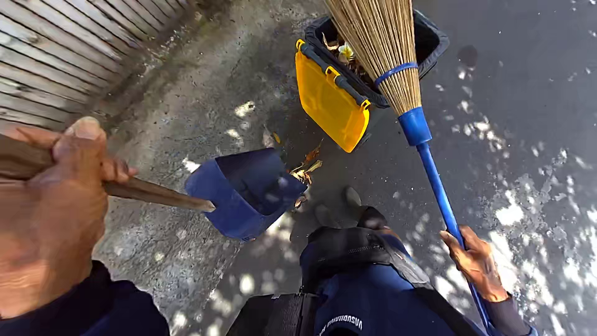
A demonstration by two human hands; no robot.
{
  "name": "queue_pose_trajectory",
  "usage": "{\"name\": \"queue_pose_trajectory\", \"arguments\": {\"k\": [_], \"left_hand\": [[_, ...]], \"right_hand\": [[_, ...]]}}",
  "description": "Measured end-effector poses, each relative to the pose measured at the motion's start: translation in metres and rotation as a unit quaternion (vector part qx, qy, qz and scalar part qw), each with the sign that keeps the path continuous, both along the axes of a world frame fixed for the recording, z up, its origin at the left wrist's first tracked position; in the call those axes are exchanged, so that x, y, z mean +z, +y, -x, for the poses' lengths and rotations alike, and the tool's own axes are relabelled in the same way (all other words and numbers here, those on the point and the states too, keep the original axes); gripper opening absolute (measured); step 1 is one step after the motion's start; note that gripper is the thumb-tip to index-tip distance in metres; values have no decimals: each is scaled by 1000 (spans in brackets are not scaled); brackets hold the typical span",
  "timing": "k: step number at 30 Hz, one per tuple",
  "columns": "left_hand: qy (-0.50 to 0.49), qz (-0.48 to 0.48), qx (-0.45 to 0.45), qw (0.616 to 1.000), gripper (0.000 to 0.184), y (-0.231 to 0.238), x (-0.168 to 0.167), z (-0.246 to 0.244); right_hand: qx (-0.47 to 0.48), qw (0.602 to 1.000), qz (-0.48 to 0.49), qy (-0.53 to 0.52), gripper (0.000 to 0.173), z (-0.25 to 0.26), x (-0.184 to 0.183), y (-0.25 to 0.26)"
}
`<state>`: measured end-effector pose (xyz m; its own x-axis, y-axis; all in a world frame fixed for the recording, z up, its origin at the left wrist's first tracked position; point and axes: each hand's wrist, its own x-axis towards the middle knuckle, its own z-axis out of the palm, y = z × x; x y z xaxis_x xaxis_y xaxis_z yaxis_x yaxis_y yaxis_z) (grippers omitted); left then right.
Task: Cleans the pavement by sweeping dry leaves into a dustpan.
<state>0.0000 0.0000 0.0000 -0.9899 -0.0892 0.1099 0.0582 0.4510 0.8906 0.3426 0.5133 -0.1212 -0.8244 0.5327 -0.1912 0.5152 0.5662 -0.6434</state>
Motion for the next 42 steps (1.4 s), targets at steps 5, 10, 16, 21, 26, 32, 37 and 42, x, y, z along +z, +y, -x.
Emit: {"name": "queue_pose_trajectory", "arguments": {"k": [5, 10, 16, 21, 26, 32, 37, 42], "left_hand": [[-33, -29, 120, 992, 23, -54, -104, -104], [-55, -65, 295, 952, 19, -44, -169, -191], [-159, -84, 426, 887, 15, -41, -227, -279], [-180, -91, 478, 855, 16, -34, -258, -308], [-218, -81, 494, 838, 19, -39, -290, -328], [-244, -106, 495, 827, 21, -36, -326, -325], [-248, -104, 458, 847, 26, -27, -350, -336], [-241, -105, 469, 843, 25, -27, -324, -337]], "right_hand": [[122, 983, 89, -105, 38, 56, -25, -33], [206, 925, 200, -250, 37, 123, -78, -59], [191, 885, 227, -360, 34, 231, -152, -93], [196, 887, 143, -392, 37, 341, -213, -128], [216, 850, 114, -467, 36, 321, -261, -132], [285, 807, 133, -499, 33, 244, -182, -100], [310, 830, 107, -451, 38, 267, -151, -112], [314, 869, 99, -371, 42, 380, -177, -154]]}}
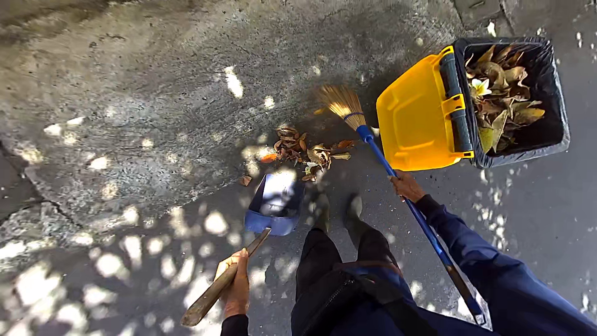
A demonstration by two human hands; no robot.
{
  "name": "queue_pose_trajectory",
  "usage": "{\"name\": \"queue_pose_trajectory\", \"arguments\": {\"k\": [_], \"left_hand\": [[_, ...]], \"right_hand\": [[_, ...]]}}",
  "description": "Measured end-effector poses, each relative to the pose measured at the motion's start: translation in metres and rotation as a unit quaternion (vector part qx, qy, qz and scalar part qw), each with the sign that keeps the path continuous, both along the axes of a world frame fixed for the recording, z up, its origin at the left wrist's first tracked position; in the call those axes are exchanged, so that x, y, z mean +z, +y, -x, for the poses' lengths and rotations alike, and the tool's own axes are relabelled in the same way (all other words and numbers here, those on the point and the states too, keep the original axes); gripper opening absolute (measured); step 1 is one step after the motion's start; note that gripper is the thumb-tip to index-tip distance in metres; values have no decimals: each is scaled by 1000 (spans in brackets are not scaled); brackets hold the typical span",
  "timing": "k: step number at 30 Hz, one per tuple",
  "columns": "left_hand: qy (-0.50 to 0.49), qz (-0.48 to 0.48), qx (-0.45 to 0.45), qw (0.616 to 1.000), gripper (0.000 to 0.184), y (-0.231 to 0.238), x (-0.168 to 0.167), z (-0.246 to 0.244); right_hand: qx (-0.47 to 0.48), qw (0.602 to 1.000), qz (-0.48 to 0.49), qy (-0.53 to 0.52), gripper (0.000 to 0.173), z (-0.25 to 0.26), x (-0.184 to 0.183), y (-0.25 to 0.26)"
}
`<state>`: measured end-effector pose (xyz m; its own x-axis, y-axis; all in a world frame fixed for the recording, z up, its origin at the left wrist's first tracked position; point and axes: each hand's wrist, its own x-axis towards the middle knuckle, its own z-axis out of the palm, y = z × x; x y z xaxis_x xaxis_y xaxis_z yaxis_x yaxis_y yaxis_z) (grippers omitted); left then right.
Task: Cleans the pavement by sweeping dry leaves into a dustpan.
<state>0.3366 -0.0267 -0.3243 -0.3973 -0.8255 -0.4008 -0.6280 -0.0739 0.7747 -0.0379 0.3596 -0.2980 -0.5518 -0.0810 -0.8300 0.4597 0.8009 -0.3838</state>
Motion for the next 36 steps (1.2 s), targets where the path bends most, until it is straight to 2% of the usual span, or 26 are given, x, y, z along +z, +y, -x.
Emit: {"name": "queue_pose_trajectory", "arguments": {"k": [3, 5, 8, 11, 13, 15, 19, 22, 24, 27, 30, 32, 36], "left_hand": [[5, -3, 10, 1000, 26, 6, 16, -12], [12, -8, -11, 1000, 27, 11, 21, -18], [-2, -5, -43, 999, 30, 22, 17, -23], [1, -1, -53, 999, 29, 23, 12, -16], [16, 7, -65, 998, 27, 16, 13, -5], [36, 14, -88, 995, 25, 5, 18, 5], [35, 22, -138, 990, 26, -7, 24, 13], [44, 47, -163, 985, 30, -3, 30, 12], [59, 58, -177, 981, 31, -1, 30, 10], [73, 58, -198, 976, 31, 0, 24, 11], [69, 49, -192, 978, 28, 5, 21, 13], [90, 35, -181, 979, 25, 9, 16, 15], [133, 3, -153, 979, 19, 24, 7, 20]], "right_hand": [[-16, 999, -20, 20, 41, 70, -49, -24], [-36, 998, -28, 41, 35, 99, -82, -43], [1, 998, -50, 27, 31, 82, -104, -61], [118, 988, -89, -42, 38, 2, -75, -65], [152, 982, -84, -76, 40, -54, -57, -51], [140, 983, -51, -105, 37, -97, -33, -29], [47, 993, 3, -112, 38, -152, 20, 17], [-11, 996, -13, -83, 41, -167, 40, 37], [-48, 996, -32, -72, 40, -160, 41, 41], [-88, 992, -64, -63, 33, -144, 15, 45], [-121, 986, -52, -101, 26, -154, -8, 47], [-105, 985, -22, -135, 25, -179, -5, 42], [-44, 980, 31, -189, 30, -223, 29, 42]]}}
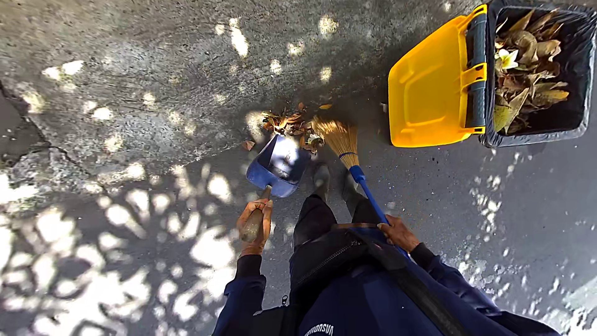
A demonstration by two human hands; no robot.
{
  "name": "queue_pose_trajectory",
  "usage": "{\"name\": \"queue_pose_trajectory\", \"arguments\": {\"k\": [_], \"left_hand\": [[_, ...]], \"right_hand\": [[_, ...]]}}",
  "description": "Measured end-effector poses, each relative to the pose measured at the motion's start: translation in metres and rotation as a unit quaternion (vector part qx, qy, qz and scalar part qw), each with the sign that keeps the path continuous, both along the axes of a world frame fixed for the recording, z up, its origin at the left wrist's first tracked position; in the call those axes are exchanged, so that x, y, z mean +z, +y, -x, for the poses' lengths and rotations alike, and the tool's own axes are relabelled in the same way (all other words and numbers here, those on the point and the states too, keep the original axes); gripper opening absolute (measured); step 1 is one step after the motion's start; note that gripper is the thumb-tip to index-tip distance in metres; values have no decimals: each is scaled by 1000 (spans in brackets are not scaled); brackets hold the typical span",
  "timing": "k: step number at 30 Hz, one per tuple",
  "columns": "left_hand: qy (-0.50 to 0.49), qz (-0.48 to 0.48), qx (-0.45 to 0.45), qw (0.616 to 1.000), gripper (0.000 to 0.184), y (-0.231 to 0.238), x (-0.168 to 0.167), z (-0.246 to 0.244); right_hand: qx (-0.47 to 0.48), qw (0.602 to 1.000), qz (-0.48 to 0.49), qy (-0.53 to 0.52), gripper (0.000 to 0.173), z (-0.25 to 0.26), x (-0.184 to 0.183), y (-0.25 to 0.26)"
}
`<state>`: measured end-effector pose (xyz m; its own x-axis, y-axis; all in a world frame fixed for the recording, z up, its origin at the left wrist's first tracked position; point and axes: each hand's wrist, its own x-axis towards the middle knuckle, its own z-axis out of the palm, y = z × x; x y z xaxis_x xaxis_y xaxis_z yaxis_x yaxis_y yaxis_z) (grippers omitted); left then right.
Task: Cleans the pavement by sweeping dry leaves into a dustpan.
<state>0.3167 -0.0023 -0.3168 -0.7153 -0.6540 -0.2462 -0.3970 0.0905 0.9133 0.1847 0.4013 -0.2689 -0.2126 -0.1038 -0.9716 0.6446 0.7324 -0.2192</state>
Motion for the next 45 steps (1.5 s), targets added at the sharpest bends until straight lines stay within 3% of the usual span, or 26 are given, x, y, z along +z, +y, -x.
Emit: {"name": "queue_pose_trajectory", "arguments": {"k": [4, 9, 14, 17, 22, 27, 30, 33, 37, 42, 45], "left_hand": [[-31, 34, -1, 999, 26, 16, -1, 4], [-58, 92, 11, 994, 27, 28, -7, -1], [-122, 125, -3, 985, 27, 37, -10, -8], [-153, 133, -10, 979, 24, 40, -12, -2], [-164, 92, 13, 982, 22, 36, -17, -2], [-133, 54, 40, 989, 22, 16, -20, -17], [-119, 57, 51, 990, 25, 7, -15, -33], [-89, 15, 127, 988, 28, 7, -2, -59], [-43, -23, 220, 974, 18, 3, 18, -81], [-54, -62, 326, 942, 19, 0, 26, -92], [-49, -69, 377, 922, 18, -1, 19, -91]], "right_hand": [[61, 994, 81, 36, 30, -6, 21, 27], [144, 986, 49, 74, 40, 42, 37, 41], [185, 976, 6, 113, 36, 136, 10, 9], [216, 969, -19, 116, 33, 165, -24, -16], [319, 945, -26, 69, 33, 101, -56, -23], [309, 950, 13, 38, 35, 39, -5, 19], [319, 946, 8, 60, 38, 30, 27, 23], [287, 954, 5, 88, 39, 39, 40, 0], [275, 951, 17, 142, 35, 87, 37, -69], [327, 931, -7, 164, 35, 150, -9, -161], [386, 907, -42, 165, 33, 147, -37, -191]]}}
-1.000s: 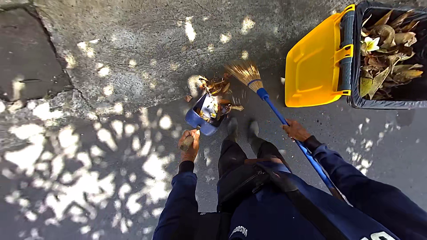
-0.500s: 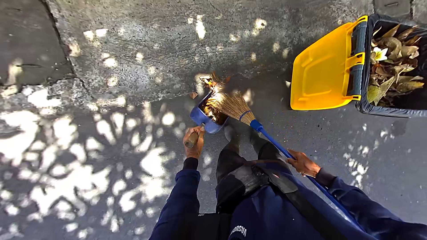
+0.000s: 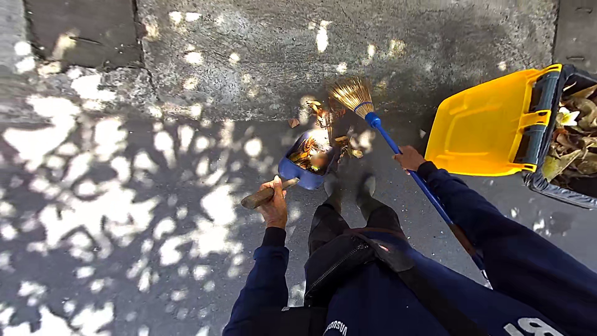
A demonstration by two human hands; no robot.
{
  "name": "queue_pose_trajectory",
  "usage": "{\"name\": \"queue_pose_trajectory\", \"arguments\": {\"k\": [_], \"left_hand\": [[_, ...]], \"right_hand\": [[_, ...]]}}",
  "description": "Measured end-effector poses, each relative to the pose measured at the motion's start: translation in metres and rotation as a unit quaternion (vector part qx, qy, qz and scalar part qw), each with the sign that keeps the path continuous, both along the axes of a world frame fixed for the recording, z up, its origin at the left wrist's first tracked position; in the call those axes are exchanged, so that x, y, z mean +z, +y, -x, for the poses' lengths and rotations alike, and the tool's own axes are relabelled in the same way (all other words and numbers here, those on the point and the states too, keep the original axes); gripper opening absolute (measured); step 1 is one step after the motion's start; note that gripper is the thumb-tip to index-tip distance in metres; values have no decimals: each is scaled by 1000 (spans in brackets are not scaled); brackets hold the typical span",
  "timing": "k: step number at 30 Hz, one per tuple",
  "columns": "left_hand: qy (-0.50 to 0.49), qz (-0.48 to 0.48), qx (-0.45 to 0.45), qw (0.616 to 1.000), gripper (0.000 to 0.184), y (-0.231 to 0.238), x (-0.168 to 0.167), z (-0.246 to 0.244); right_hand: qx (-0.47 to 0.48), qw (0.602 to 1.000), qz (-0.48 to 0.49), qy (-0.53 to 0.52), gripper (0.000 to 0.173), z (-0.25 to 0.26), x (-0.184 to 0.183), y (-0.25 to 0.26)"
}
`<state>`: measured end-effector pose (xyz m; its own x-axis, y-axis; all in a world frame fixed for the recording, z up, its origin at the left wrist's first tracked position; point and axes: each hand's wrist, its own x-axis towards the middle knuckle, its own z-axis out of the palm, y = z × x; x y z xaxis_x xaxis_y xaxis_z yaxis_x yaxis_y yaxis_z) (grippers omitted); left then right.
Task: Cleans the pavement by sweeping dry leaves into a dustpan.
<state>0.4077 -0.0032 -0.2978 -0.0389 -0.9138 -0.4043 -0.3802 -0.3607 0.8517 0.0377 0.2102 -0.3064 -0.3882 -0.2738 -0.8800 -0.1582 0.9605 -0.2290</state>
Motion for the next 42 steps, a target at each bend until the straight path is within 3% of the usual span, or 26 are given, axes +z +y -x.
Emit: {"name": "queue_pose_trajectory", "arguments": {"k": [2, 5, 10, 14, 18, 24, 28, 31, 33, 36, 42], "left_hand": [[-3, 14, 10, 1000, 17, 0, -7, 1], [8, 15, -3, 1000, 16, -4, -21, -2], [-4, -4, -18, 1000, 19, -11, -23, -15], [-11, 6, -24, 1000, 21, 2, -18, -35], [6, 6, 3, 1000, 18, 17, -10, -57], [24, -3, 78, 997, 14, 26, 3, -79], [27, -7, 106, 994, 15, 30, -2, -87], [26, -2, 112, 993, 13, 31, -4, -92], [27, -7, 111, 993, 14, 28, -3, -94], [27, -18, 101, 994, 14, 24, -6, -92], [20, -8, 64, 998, 16, 9, -11, -82]], "right_hand": [[44, 998, -44, -29, 33, -29, -4, 5], [96, 989, -82, -72, 34, -79, 6, 51], [101, 989, -22, -103, 33, -115, 58, 134], [90, 993, 23, -71, 36, -123, 72, 155], [85, 994, 25, -63, 35, -101, 73, 110], [235, 970, 49, -22, 36, -76, 62, -17], [322, 946, 29, 14, 39, -88, 23, -98], [352, 935, 7, 39, 40, -101, -11, -113], [346, 937, -26, 35, 40, -101, -17, -92], [315, 947, -64, 28, 43, -92, -13, -18], [159, 987, -33, -12, 34, -87, 50, 103]]}}
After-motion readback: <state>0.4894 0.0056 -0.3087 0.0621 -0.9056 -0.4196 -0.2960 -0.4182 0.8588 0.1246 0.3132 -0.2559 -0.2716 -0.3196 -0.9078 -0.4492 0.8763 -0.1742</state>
